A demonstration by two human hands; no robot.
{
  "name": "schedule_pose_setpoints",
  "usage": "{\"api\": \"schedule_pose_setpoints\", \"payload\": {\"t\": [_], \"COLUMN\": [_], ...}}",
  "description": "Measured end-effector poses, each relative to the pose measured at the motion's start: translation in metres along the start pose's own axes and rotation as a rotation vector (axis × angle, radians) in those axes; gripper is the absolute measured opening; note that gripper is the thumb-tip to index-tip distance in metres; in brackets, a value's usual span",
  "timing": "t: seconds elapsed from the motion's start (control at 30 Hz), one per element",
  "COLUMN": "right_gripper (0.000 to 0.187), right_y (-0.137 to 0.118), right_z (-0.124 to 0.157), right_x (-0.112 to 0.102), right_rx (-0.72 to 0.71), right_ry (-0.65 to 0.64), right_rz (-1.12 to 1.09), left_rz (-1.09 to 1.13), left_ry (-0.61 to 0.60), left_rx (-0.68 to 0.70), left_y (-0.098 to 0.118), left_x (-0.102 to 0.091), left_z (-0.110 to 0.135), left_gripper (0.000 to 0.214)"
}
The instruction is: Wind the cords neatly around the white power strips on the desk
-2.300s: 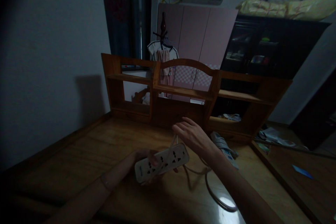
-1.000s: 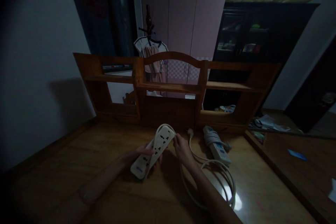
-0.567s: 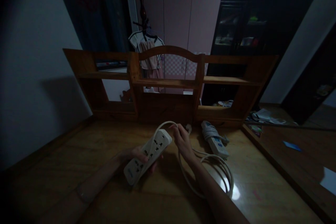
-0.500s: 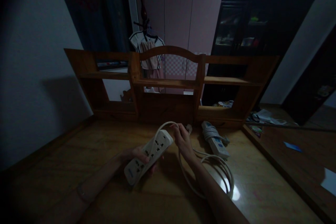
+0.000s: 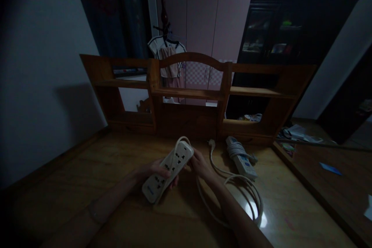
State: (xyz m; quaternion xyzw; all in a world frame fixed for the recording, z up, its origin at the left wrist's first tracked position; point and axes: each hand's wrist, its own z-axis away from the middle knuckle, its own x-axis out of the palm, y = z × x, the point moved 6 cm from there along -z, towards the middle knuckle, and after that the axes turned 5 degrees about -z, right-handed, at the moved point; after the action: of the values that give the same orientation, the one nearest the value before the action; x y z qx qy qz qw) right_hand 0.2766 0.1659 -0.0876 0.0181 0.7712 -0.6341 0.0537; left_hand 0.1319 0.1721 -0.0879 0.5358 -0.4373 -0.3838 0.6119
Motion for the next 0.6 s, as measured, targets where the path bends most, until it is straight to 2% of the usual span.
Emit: {"api": "schedule_pose_setpoints", "payload": {"t": [0.1, 0.2, 0.37, 0.47, 0.6], "right_gripper": [0.015, 0.020, 0.029, 0.028, 0.025], "right_y": [0.001, 0.001, 0.003, 0.004, 0.000], "right_z": [0.004, 0.006, 0.003, 0.004, 0.010], "right_x": [0.016, 0.022, 0.004, 0.000, 0.006], "right_rx": [-0.046, -0.088, -0.067, -0.039, -0.037], "right_ry": [-0.050, -0.039, 0.079, 0.086, 0.079], "right_rz": [0.026, 0.142, 0.568, 0.639, 0.717], "left_rz": [-0.030, -0.040, -0.048, -0.064, -0.135], "left_ry": [0.058, 0.148, 0.358, 0.542, 0.762], "left_rx": [0.047, 0.069, 0.000, -0.043, -0.017], "left_y": [0.006, 0.010, 0.004, -0.006, -0.007], "left_x": [0.000, -0.007, -0.033, -0.053, -0.076], "left_z": [0.000, 0.001, 0.002, 0.003, 0.008], "left_gripper": [0.044, 0.041, 0.037, 0.039, 0.041]}}
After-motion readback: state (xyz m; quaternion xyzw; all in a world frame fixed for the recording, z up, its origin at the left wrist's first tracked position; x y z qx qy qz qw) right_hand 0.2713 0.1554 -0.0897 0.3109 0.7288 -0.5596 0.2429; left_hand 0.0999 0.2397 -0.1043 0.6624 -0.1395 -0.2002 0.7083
